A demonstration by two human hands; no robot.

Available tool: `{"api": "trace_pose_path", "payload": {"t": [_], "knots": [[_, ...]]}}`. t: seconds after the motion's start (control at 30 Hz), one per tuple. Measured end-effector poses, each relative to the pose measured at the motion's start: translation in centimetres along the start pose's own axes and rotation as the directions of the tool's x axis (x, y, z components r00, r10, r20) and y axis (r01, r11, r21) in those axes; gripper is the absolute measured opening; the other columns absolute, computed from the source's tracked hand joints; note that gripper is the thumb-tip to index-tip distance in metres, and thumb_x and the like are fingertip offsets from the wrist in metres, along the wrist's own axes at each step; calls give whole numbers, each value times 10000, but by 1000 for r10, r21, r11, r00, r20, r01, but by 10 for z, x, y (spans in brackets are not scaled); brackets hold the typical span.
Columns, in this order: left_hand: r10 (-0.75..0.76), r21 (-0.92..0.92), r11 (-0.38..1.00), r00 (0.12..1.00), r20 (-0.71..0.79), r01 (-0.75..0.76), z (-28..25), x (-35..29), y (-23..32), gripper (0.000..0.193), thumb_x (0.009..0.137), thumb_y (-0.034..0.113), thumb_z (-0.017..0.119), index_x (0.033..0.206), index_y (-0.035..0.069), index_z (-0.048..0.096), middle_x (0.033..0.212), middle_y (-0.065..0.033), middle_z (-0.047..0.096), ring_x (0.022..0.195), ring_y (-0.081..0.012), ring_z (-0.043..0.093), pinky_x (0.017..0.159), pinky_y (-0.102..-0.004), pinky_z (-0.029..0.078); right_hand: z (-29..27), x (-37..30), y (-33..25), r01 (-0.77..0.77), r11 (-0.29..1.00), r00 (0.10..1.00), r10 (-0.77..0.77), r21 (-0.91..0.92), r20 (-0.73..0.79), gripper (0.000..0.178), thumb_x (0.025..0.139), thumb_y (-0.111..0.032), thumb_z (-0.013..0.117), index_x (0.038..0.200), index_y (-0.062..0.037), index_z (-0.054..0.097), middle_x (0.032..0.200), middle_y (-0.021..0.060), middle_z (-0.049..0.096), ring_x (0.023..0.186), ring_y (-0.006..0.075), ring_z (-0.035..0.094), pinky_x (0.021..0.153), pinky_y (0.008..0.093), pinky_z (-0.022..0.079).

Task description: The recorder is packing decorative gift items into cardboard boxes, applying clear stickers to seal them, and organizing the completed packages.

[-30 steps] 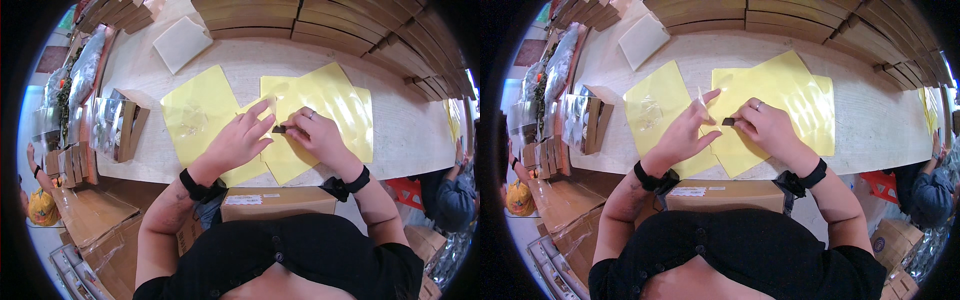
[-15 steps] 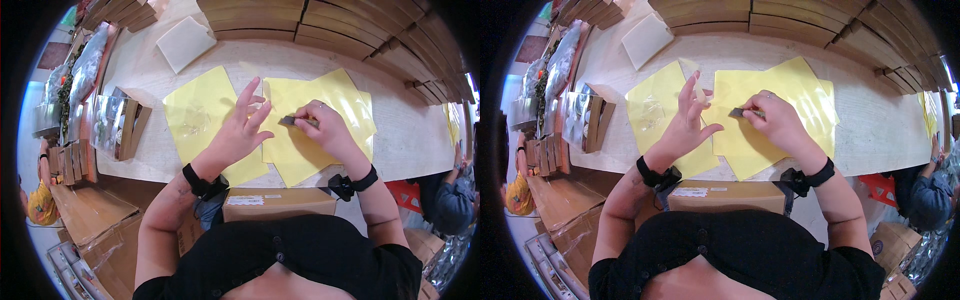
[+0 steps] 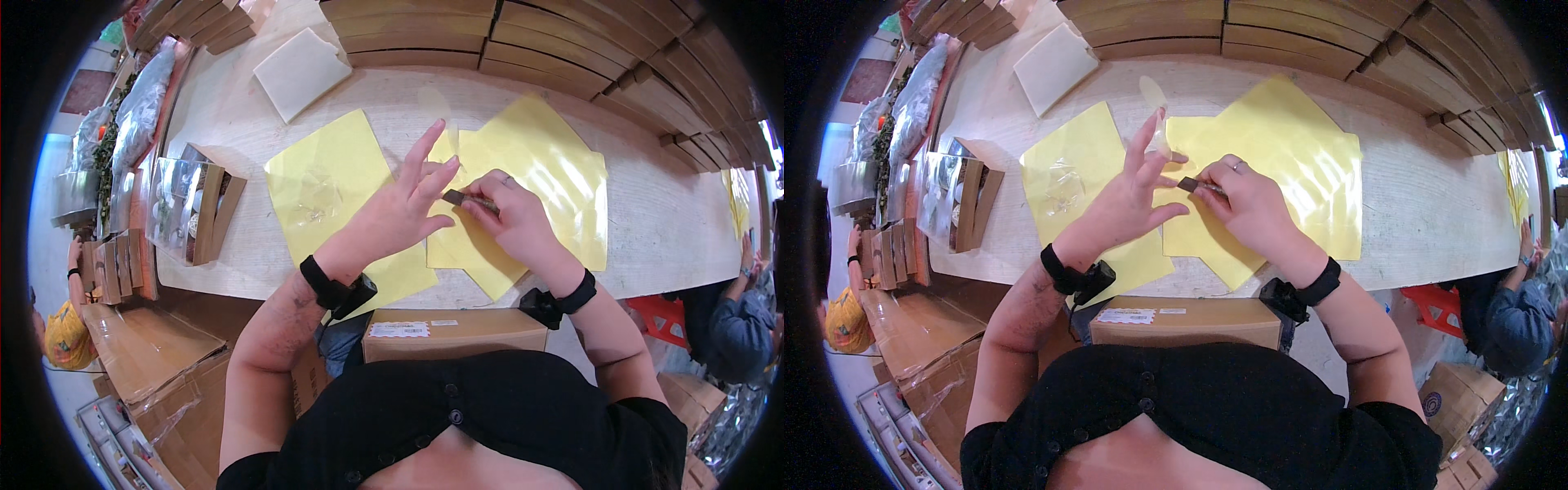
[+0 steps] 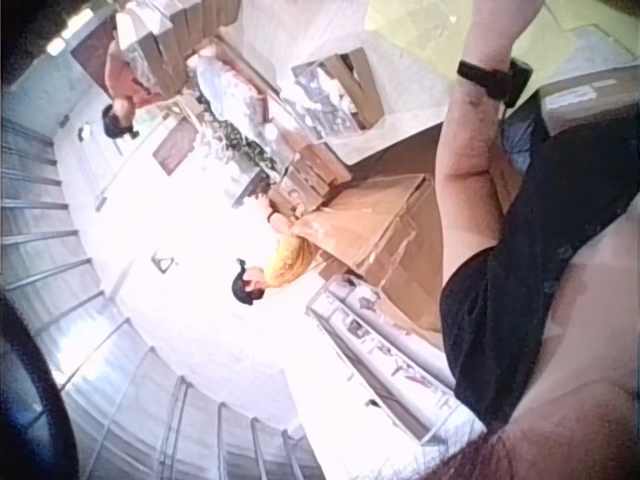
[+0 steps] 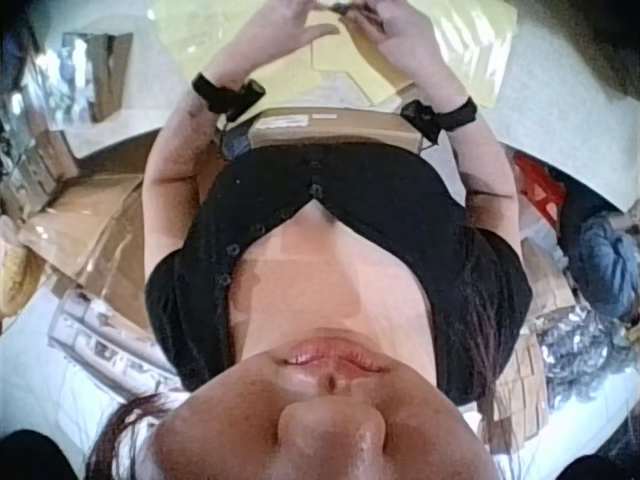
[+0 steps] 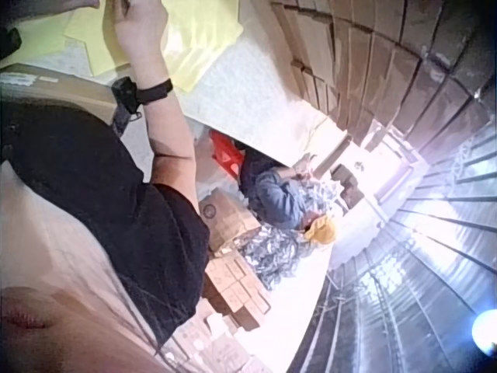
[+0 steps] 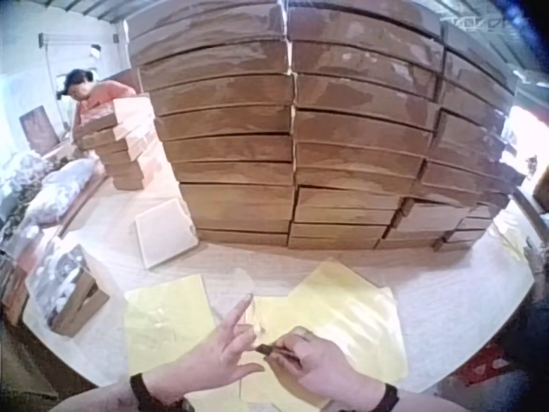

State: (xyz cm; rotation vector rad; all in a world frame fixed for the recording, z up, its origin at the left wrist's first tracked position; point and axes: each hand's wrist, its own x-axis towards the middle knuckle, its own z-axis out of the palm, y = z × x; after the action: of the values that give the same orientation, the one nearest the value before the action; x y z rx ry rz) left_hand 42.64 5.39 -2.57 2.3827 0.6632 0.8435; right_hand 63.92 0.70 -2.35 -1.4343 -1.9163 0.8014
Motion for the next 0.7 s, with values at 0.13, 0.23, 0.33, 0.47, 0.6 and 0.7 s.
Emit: {"api": "trace_pose_path", "payload": {"t": [0.13, 0.23, 0.33, 0.47, 0.6, 0.7], "knots": [[-215, 125, 970, 976, 43, 209, -32, -2, 19, 1128, 769, 7, 782, 1551, 255, 8, 1591, -260, 62, 1146, -305, 609, 765, -307, 607, -3, -1, -3, 11, 998, 1000, -11, -54, 2, 165, 904, -206, 675, 983, -66, 637, 949, 105, 632, 790, 300, 655, 675, 367, 528], [-174, -260, 961, 940, -293, 97, -34, -7, 20, 1054, 783, 119, 811, 1543, 172, 83, 1598, -210, 149, 959, -254, 671, 651, -308, 579, -12, 1, -7, 71, 989, 996, -64, -131, 55, 183, 903, -220, 673, 996, -67, 633, 941, 116, 632, 809, 304, 650, 695, 371, 523], [-213, -272, 952, 938, -272, 137, -45, -8, 26, 1025, 819, 84, 757, 1552, 188, 47, 1591, -184, 212, 942, -211, 680, 627, -272, 568, -20, 8, -4, 9, 994, 983, 11, -112, 182, 191, 901, -177, 684, 1042, -55, 642, 971, 132, 646, 880, 303, 641, 774, 361, 515], [-171, -38, 985, 983, -59, 169, -52, -10, 21, 1014, 818, -90, 615, 1551, 231, -9, 1571, -233, 239, 940, -237, 678, 610, -247, 541, -16, 9, 0, 57, 997, 985, -47, -60, 167, 304, 935, -254, 625, 1221, -152, 609, 921, 131, 638, 825, 316, 644, 746, 397, 505], [-24, 242, 969, 996, -87, 45, -46, -13, 12, 849, 804, -108, 589, 1485, 180, 171, 1553, -219, 289, 906, -268, 683, 616, -287, 548, -22, 19, -18, 75, 972, 953, -4, -221, 303, 476, 955, -282, 589, 1423, -286, 504, 877, 124, 626, 783, 297, 636, 723, 390, 506], [-64, 304, 949, 996, -59, 79, -42, -7, 13, 733, 791, -113, 588, 1392, 154, 265, 1531, -228, 313, 910, -312, 675, 637, -322, 567, -16, 21, -16, 114, 956, 947, -22, -271, 320, 444, 967, -283, 554, 1408, -327, 524, 834, 113, 602, 733, 274, 624, 688, 380, 508]]}}
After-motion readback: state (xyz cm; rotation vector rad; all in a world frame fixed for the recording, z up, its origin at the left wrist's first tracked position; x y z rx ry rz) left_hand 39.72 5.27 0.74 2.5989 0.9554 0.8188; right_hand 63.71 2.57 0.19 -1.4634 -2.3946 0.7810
